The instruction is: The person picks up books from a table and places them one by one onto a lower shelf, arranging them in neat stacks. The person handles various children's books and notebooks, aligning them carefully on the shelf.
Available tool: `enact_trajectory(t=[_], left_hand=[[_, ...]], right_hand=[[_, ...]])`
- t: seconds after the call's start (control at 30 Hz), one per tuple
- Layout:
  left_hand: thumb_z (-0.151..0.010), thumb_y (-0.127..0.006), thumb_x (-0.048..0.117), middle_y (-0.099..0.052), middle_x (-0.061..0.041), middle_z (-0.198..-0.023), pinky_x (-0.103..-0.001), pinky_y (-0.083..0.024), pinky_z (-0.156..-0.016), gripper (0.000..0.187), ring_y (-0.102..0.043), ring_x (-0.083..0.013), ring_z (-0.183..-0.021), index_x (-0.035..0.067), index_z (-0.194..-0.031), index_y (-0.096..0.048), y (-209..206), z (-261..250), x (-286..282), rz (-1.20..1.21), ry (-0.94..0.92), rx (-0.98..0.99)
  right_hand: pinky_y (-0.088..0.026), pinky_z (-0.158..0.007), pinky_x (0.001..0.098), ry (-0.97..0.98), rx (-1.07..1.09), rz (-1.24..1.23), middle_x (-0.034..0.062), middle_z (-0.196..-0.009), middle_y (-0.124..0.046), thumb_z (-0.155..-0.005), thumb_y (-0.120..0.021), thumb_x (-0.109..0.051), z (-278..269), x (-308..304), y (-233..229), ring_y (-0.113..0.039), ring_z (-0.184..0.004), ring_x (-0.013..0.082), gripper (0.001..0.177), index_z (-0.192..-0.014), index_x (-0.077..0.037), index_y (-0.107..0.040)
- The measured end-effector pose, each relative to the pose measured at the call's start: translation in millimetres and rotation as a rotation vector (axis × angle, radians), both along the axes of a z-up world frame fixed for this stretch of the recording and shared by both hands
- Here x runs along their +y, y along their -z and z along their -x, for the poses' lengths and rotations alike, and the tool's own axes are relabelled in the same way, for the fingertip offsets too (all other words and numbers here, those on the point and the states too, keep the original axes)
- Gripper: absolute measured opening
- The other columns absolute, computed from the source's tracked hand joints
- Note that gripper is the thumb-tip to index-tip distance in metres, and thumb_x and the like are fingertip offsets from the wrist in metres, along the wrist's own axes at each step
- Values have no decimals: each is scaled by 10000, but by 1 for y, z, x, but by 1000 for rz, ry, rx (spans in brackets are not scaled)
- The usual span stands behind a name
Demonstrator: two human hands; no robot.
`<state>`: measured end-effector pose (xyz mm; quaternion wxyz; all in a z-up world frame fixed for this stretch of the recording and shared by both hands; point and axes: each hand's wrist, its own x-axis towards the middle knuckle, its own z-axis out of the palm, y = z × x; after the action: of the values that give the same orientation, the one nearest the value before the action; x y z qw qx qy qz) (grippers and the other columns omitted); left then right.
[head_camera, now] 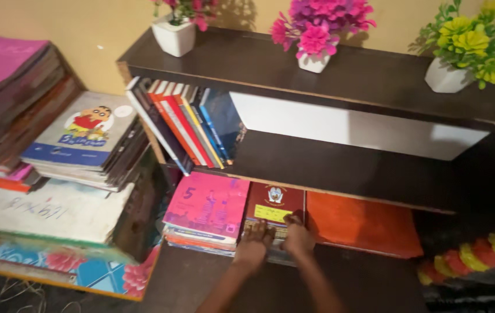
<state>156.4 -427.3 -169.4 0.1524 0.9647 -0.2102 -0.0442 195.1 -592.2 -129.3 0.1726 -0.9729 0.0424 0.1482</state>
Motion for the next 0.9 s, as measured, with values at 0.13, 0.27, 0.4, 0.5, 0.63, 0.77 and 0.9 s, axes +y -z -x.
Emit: enact_trajectory(t=[0.13,0.27,0.4,0.5,0.63,0.77,0.9], left_hand=[[-906,-571,87,-345,-218,-1590,-546,-178,-1227,648,-264,-409,-1508,97,-1541,-444,-37,31,22,137,13,-268],[-804,-651,66,-342,-228,-1622,-544,-166,-1242,647,-260,-390,-1537,11,-1433,-511,-75,49,50,149,30,-299],[-787,-688,61,-340,-225,-1623,-595,-139,-1220,611,-248,-393,-1531,25,-1382,-552,-104,65,77,225,-1,-363],[-840,-714,102,-332,-218,-1614,-613,-132,-1222,585,-252,-365,-1534,27,-1398,-553,-121,72,103,247,-52,-446],[-779,-716,126,-287,-183,-1637,-604,-112,-1241,701,-227,-333,-1551,45,-1441,-501,-143,81,151,129,-176,-310],[-745,-736,220,-213,-222,-1659,-639,-70,-1188,891,-188,-367,-1545,23,-1534,-371,-159,80,205,102,-270,-385],[-815,-665,165,-243,-184,-1657,-614,-101,-1222,781,-200,-337,-1548,60,-1531,-373,-167,70,253,-51,-437,-516]], right_hand=[[-494,-1096,387,-44,-111,47,-10,-1531,-472,-614,-935,-136,3,0,6,-534,-1366,236,940,-1450,-233,-515],[-489,-1121,356,-67,-178,76,-5,-1518,-507,-608,-918,-132,8,-1,8,-553,-1361,223,917,-1436,-226,-535],[-495,-1103,377,16,-31,101,-45,-1571,-454,-674,-882,-121,9,4,0,-549,-1364,209,927,-1493,-277,-476],[-452,-1170,377,-7,-29,172,-47,-1578,-453,-661,-929,-191,13,10,-7,-505,-1414,201,981,-1508,-304,-448],[-264,-1258,477,-19,-205,372,-32,-1568,-444,-765,-830,-180,27,29,-11,-414,-1473,192,910,-1548,-287,-379],[-240,-1272,496,-17,-323,294,1,-1581,-439,-799,-795,-223,44,55,-25,-412,-1471,201,921,-1592,-234,-326],[-226,-1186,510,-67,-411,252,41,-1577,-416,-828,-780,-266,53,100,-56,-395,-1385,391,865,-1561,-199,-326]])
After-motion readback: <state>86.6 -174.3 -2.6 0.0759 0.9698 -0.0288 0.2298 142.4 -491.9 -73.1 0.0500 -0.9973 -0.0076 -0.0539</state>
